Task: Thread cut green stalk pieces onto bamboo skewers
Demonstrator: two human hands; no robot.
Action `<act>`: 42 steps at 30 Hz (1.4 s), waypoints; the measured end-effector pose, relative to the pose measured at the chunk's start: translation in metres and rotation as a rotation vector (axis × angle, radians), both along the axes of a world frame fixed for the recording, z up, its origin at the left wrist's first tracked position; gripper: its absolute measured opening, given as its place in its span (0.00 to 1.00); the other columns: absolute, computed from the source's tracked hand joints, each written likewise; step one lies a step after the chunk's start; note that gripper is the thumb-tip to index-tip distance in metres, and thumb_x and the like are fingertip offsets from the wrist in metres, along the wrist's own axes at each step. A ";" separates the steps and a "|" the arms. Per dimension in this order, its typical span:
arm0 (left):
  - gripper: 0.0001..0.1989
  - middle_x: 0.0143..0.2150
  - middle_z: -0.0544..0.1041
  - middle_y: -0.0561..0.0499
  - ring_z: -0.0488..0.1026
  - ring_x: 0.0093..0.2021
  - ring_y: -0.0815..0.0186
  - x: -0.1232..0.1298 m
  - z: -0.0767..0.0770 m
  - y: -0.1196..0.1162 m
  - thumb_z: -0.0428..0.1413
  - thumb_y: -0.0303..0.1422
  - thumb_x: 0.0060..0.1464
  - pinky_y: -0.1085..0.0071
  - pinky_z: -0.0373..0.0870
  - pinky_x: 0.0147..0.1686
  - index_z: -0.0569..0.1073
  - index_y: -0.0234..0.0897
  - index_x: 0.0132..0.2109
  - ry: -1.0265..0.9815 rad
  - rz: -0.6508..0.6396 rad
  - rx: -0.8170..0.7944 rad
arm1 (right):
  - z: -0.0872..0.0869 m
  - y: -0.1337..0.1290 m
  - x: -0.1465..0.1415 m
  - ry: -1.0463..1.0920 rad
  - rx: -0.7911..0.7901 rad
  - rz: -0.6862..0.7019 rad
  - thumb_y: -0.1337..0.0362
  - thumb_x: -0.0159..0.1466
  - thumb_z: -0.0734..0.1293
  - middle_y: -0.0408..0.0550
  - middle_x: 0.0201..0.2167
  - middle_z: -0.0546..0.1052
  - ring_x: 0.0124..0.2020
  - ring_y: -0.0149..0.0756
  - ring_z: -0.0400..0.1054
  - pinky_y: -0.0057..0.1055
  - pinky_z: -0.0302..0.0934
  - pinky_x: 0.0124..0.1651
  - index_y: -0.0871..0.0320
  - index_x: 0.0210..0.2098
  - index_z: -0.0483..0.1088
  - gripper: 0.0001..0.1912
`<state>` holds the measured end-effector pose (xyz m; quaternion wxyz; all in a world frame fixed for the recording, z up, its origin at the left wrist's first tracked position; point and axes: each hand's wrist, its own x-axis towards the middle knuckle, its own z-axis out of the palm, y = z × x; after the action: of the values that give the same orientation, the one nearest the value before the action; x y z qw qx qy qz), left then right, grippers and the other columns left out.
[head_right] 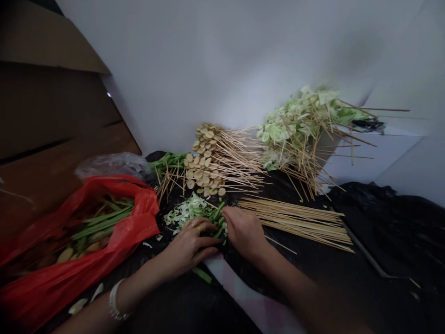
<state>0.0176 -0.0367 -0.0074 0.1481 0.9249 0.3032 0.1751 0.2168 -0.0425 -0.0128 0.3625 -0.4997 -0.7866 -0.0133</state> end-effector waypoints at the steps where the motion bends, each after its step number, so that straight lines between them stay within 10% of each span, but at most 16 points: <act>1: 0.12 0.47 0.75 0.46 0.64 0.53 0.55 0.000 -0.001 0.000 0.53 0.40 0.58 0.58 0.58 0.51 0.79 0.45 0.44 0.007 0.022 0.026 | 0.000 0.000 0.000 0.004 0.000 0.004 0.67 0.68 0.57 0.48 0.33 0.78 0.33 0.33 0.72 0.27 0.62 0.38 0.57 0.39 0.72 0.12; 16: 0.12 0.41 0.75 0.46 0.72 0.43 0.60 -0.012 -0.005 0.022 0.53 0.31 0.57 0.66 0.66 0.45 0.76 0.40 0.47 -0.555 0.393 -0.204 | 0.001 -0.001 0.001 0.008 0.017 0.013 0.66 0.68 0.57 0.48 0.34 0.78 0.34 0.34 0.71 0.28 0.62 0.38 0.57 0.39 0.72 0.12; 24: 0.21 0.32 0.79 0.49 0.78 0.37 0.62 -0.007 -0.004 0.027 0.66 0.40 0.42 0.69 0.72 0.39 0.69 0.35 0.40 -1.035 0.429 -0.987 | -0.002 -0.005 -0.006 -0.033 -0.065 0.091 0.67 0.68 0.56 0.48 0.32 0.77 0.33 0.33 0.71 0.26 0.60 0.38 0.57 0.38 0.71 0.13; 42: 0.19 0.37 0.81 0.44 0.79 0.39 0.62 -0.010 0.000 0.026 0.69 0.33 0.39 0.71 0.74 0.41 0.78 0.32 0.41 -1.185 0.449 -1.160 | -0.007 -0.005 -0.006 -0.117 -0.138 0.068 0.68 0.68 0.55 0.47 0.31 0.76 0.33 0.33 0.70 0.26 0.58 0.36 0.57 0.39 0.71 0.13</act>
<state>0.0075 -0.0103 -0.0071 0.6933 0.3770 0.3932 0.4717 0.2107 -0.0474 -0.0195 0.2807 -0.4948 -0.8221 0.0241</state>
